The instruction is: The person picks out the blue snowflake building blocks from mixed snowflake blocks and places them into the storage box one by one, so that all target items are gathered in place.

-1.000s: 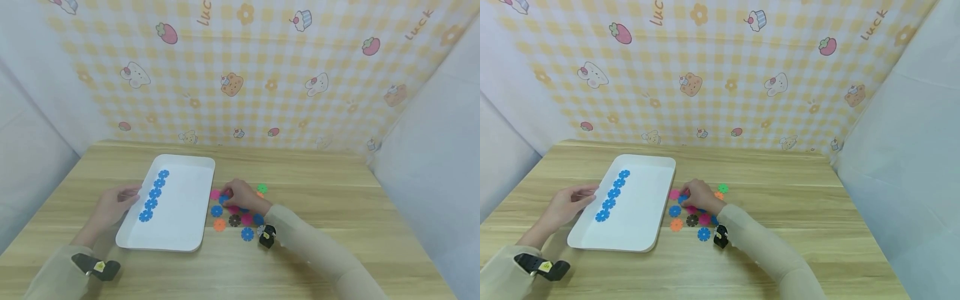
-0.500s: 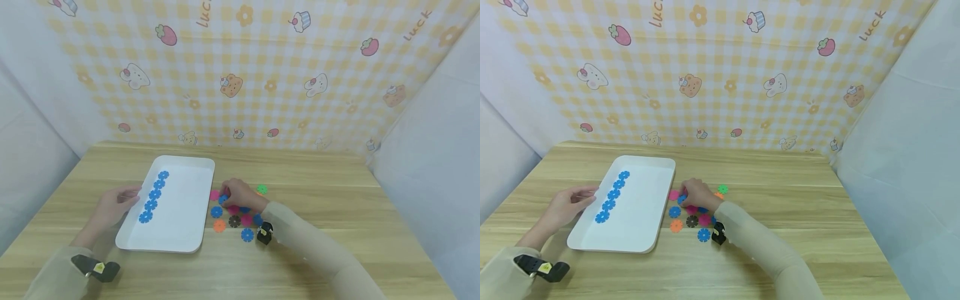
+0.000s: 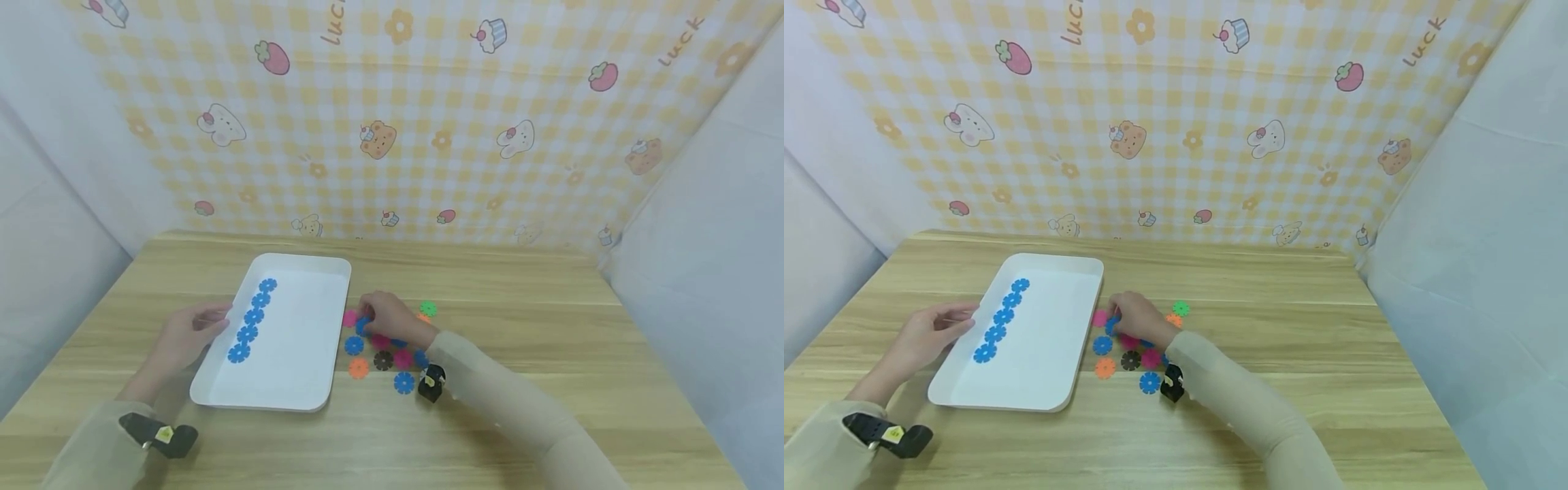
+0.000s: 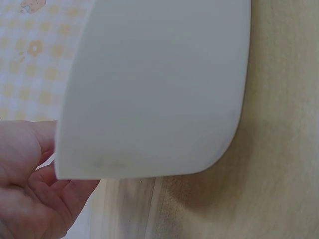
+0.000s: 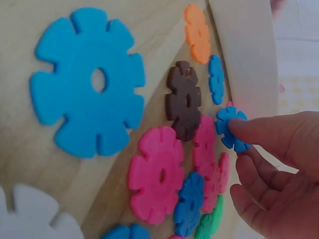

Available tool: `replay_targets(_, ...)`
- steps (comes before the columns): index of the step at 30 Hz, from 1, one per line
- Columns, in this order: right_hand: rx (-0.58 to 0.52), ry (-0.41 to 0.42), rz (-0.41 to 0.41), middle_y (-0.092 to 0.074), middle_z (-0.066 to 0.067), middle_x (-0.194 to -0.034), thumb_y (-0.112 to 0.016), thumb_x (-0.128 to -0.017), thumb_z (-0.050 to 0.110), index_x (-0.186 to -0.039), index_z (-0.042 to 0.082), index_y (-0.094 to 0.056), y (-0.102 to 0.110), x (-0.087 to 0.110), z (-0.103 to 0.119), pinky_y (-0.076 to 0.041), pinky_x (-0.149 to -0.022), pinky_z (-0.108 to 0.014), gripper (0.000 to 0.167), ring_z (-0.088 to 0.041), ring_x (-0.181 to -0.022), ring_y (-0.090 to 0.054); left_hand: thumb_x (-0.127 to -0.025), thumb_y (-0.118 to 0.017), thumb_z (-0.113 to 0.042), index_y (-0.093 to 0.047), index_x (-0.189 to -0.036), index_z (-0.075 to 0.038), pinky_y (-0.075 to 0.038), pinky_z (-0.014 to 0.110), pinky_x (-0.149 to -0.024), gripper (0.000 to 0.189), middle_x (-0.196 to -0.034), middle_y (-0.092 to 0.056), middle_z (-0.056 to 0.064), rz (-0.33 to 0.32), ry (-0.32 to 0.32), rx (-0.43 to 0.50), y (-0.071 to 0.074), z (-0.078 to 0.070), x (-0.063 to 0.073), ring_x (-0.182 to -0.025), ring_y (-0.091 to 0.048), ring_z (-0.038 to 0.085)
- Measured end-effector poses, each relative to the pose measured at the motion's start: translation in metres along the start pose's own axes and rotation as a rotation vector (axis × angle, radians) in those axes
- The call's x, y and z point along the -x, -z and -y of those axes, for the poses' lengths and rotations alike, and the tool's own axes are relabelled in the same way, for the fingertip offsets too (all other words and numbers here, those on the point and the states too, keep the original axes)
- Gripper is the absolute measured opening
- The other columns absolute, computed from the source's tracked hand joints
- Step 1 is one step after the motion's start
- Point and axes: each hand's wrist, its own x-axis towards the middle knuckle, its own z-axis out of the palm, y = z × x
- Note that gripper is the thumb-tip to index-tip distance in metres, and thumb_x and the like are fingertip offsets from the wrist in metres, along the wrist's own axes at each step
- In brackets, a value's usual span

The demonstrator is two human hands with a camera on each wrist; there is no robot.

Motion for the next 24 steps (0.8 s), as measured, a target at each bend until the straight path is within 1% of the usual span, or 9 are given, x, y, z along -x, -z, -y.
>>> replay_targets(4,-0.042,0.029,-0.032,-0.065,-0.003,-0.085,-0.065,-0.080,-0.002,-0.089,0.005,-0.067,0.003,0.001,0.000,-0.048,-0.071,-0.021,0.011,-0.013,-0.080,-0.058,-0.093,-0.054,-0.017,-0.049,-0.127,0.003,-0.049,0.051,-0.079,0.039,-0.112,-0.055,0.027,0.008,-0.003,0.007,0.000,-0.004,0.000,-0.101,-0.053,0.043)
replay_targets(10,-0.131,0.028,-0.047,-0.066,-0.003,-0.086,-0.062,-0.084,0.000,-0.091,0.003,-0.069,0.014,0.004,0.012,-0.048,-0.070,-0.018,0.011,-0.010,-0.079,-0.059,-0.093,-0.054,-0.017,-0.049,-0.127,0.004,-0.049,0.050,-0.077,0.040,-0.112,-0.054,0.028,0.018,-0.004,0.005,0.000,-0.006,0.000,-0.101,-0.053,0.044)
replay_targets(13,-0.165,0.062,-0.058,-0.068,-0.003,-0.088,-0.062,-0.085,0.000,-0.091,0.003,-0.070,0.019,0.005,0.020,-0.047,-0.072,-0.017,0.011,-0.010,-0.082,-0.060,-0.093,-0.054,-0.019,-0.049,-0.127,0.003,-0.049,0.050,-0.077,0.040,-0.112,-0.055,0.028,0.019,0.001,-0.002,0.000,-0.004,0.000,-0.101,-0.053,0.044)
replay_targets(17,-0.188,0.118,-0.048,-0.068,-0.006,-0.094,-0.061,-0.086,0.000,-0.094,0.002,-0.070,0.025,0.006,0.036,-0.047,-0.074,-0.016,0.012,-0.013,-0.086,-0.061,-0.093,-0.054,-0.019,-0.048,-0.128,0.003,-0.049,0.051,-0.078,0.041,-0.113,-0.054,0.028,0.019,0.002,-0.006,0.000,-0.003,0.001,-0.101,-0.053,0.044)
replay_targets(20,-0.190,0.137,-0.031,-0.068,-0.007,-0.097,-0.061,-0.086,0.000,-0.096,0.001,-0.070,0.025,0.002,0.048,-0.046,-0.075,-0.014,0.013,-0.013,-0.088,-0.061,-0.094,-0.053,-0.019,-0.048,-0.128,0.003,-0.048,0.051,-0.079,0.041,-0.113,-0.054,0.028,0.017,0.002,-0.010,0.000,-0.002,0.001,-0.102,-0.052,0.044)
replay_targets(24,-0.179,0.139,-0.017,-0.069,-0.004,-0.094,-0.061,-0.086,0.001,-0.095,0.003,-0.071,0.018,-0.011,0.060,-0.046,-0.070,-0.013,0.013,-0.009,-0.081,-0.060,-0.094,-0.053,-0.020,-0.048,-0.128,0.002,-0.048,0.051,-0.079,0.041,-0.112,-0.055,0.027,0.015,-0.002,-0.008,0.001,-0.003,0.000,-0.102,-0.052,0.044)
